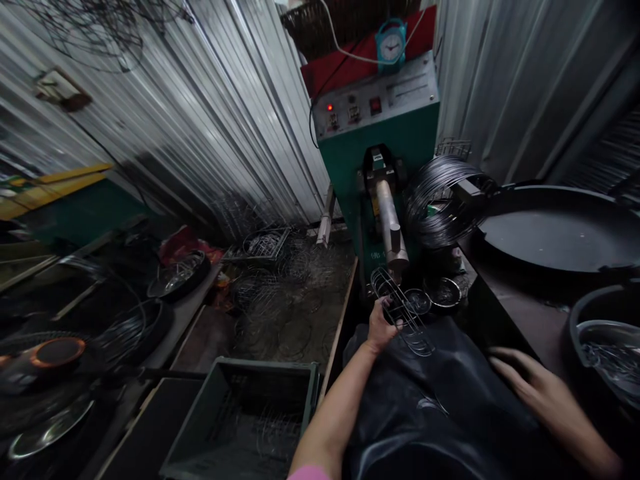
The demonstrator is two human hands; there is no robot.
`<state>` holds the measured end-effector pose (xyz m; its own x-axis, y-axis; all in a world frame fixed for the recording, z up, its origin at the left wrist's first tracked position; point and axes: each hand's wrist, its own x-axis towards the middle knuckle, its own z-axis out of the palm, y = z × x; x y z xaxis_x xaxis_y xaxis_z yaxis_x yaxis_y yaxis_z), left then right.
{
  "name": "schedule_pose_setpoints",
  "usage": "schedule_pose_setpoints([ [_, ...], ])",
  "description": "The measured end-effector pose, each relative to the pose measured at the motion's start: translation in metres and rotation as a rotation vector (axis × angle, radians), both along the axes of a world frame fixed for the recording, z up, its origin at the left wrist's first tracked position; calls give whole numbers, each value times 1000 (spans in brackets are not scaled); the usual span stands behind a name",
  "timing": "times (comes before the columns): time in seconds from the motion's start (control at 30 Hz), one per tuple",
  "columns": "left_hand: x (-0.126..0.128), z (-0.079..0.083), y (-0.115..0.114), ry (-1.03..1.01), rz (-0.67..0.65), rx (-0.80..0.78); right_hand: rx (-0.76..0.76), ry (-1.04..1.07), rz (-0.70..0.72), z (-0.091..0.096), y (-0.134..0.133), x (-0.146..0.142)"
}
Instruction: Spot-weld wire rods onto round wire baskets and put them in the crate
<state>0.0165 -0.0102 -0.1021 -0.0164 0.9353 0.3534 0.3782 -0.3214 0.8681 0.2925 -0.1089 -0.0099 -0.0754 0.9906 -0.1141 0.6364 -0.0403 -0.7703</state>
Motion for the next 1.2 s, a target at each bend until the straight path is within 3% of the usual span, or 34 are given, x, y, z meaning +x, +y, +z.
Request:
schedule_pose_setpoints([
  [0.13,1,1,5,22,7,-6,58,228,120,25,70,-75],
  [0.27,-2,0,13,16,-15,-30,-5,332,241,28,105,-114],
  [0.4,-3,-1,19,33,-10,-59,12,359,185,22,108,-116],
  [0.77,2,-5,24,-45,-55,-18,9,371,102,31,109,-119],
  [1.2,-4,20,9,63,-14,-167,-83,444,144,15,97,-103],
])
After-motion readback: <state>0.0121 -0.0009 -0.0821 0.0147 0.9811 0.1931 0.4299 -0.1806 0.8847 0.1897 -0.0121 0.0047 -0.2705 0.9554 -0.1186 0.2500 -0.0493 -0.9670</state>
